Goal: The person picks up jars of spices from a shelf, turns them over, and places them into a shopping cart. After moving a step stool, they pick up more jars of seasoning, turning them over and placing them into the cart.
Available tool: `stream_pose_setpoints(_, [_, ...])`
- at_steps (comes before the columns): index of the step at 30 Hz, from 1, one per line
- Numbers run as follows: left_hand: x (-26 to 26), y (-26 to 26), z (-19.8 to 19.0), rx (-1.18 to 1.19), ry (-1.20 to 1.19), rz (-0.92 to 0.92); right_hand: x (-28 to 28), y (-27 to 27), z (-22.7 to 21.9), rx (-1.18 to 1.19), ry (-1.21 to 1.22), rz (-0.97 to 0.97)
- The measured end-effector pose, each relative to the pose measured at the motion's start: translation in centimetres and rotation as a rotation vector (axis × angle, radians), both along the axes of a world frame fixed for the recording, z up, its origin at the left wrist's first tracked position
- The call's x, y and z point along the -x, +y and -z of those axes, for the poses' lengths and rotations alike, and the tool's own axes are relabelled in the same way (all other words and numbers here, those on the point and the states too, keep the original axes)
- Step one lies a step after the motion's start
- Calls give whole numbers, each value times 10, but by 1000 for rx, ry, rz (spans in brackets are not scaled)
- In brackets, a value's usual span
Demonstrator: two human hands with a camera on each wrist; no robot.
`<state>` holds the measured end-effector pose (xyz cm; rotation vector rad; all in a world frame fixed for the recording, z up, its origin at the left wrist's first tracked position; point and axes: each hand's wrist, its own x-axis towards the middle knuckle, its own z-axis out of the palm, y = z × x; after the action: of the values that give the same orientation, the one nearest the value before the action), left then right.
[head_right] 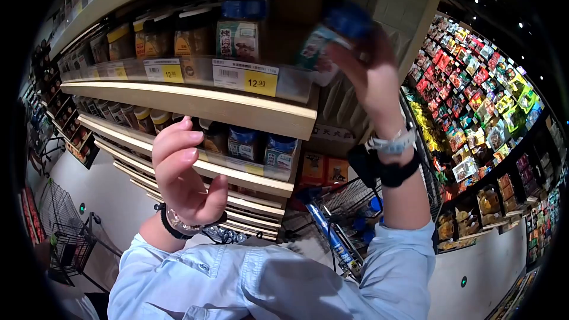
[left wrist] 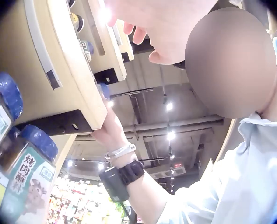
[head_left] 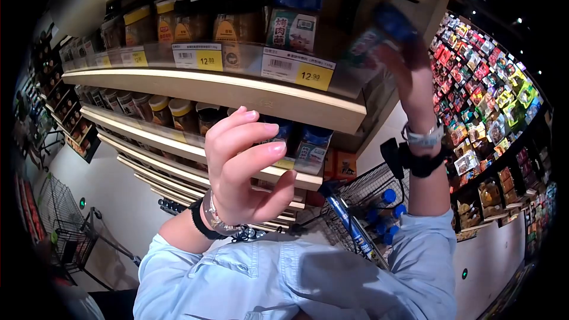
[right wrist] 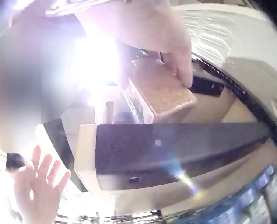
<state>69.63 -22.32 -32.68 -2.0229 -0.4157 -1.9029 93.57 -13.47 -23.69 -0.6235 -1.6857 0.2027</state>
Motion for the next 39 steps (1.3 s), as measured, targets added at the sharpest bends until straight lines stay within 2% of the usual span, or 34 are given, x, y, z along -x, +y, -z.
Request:
stream_pose_setpoints(1, [2,-1,0,13,11,-11,4,7,-3,117,-63,-69])
stream_pose_setpoints(2, [3,-3,0,26,23,-23,7,11,-7,118,-54,-68])
stream_pose_setpoints(4, [4,-7,-1,46,36,-26,13,13,-11,268,-105,-254])
stream_pose_setpoints(5, [5,-8,-1,64,38,-28,18,12,-9,206,-108,-276])
stream_pose_setpoints(8, [8,-6,2,86,28,-20,16,6,-9,250,-200,-326])
stream_pose_setpoints(9, [9,-6,3,99,38,-11,16,4,-6,253,-190,-325])
stream_pose_setpoints(11, [6,-6,4,119,46,1,14,0,1,263,60,-442])
stream_pose_setpoints(13, [4,-7,5,154,54,21,-5,1,5,324,82,-418])
stream_pose_setpoints(14, [4,-6,7,142,71,15,-19,-2,8,375,89,-395])
stream_pose_setpoints(16, [6,-4,13,142,53,71,-52,-21,8,406,-83,-47])
stream_pose_setpoints(18, [5,-6,19,188,11,136,-104,-25,24,417,-361,325])
stream_pose_setpoints(20, [5,-6,28,226,32,184,-158,-25,66,581,-311,568])
stream_pose_setpoints(22, [0,-9,34,283,41,229,-223,-23,120,1008,-545,707])
stream_pose_setpoints(24, [-6,-10,42,336,68,278,-236,-37,167,1301,-748,679])
stream_pose_setpoints(26, [-12,-7,50,380,93,319,-272,-33,249,1192,-962,563])
stream_pose_setpoints(28, [-21,-5,55,406,151,368,-266,-44,296,970,-937,581])
stream_pose_setpoints(32, [-38,-5,56,432,181,395,-255,-43,338,1123,-932,640])
stream_pose_setpoints(34, [-42,-4,58,441,172,406,-252,-41,346,1086,-837,645])
stream_pose_setpoints(35, [-42,-3,58,442,199,407,-253,-39,346,1046,-863,663])
stream_pose_setpoints(38, [-52,-1,55,449,229,432,-239,-42,298,941,-755,667])
stream_pose_setpoints(39, [-54,2,58,483,319,398,-224,-43,271,946,-699,652])
